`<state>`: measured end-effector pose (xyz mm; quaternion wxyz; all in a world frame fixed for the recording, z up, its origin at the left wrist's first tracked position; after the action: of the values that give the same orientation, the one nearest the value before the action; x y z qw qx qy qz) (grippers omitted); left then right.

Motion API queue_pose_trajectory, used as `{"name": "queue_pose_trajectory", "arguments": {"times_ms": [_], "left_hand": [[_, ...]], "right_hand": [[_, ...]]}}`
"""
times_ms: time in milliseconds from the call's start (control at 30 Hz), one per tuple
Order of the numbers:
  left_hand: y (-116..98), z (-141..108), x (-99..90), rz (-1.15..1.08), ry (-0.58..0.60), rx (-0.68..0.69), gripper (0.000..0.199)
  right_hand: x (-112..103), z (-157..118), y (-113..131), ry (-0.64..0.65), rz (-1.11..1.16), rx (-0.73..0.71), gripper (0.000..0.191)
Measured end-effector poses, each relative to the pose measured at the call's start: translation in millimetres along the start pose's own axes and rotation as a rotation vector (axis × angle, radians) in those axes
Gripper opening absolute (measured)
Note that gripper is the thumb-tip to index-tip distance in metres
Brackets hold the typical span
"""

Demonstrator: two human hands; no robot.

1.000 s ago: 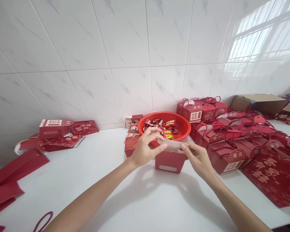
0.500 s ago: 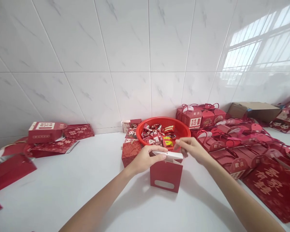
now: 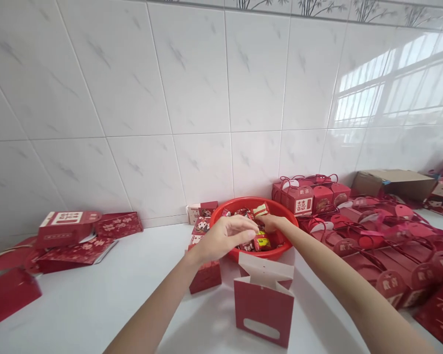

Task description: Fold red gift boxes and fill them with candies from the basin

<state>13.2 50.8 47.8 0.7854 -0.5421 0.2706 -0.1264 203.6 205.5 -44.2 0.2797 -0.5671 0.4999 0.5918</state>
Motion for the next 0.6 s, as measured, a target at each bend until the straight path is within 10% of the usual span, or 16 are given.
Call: {"name": "queue_pose_trajectory", "arguments": {"times_ms": [200,600], "left_hand": [[21,29,-33.2,-0.103,-0.191,-0.014,0.038],[98,44,-26.9,-0.198,-0.199,-0.227,0.036]], "right_hand": [[5,7,-10,0.152,0.016,0.036,0.101],[18,18,-4,0.099,0.106,-0.074,0.044]]}}
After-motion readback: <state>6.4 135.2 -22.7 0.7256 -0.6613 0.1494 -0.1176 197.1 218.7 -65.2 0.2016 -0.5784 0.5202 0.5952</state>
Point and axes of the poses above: each hand's wrist, its own z-axis towards the middle knuckle, its own x-axis out of the palm, y = z × x, the point moved 3 cm from there along z, towards the middle knuckle, and after that the axes turned 4 degrees about -z, right-handed, at the moved point
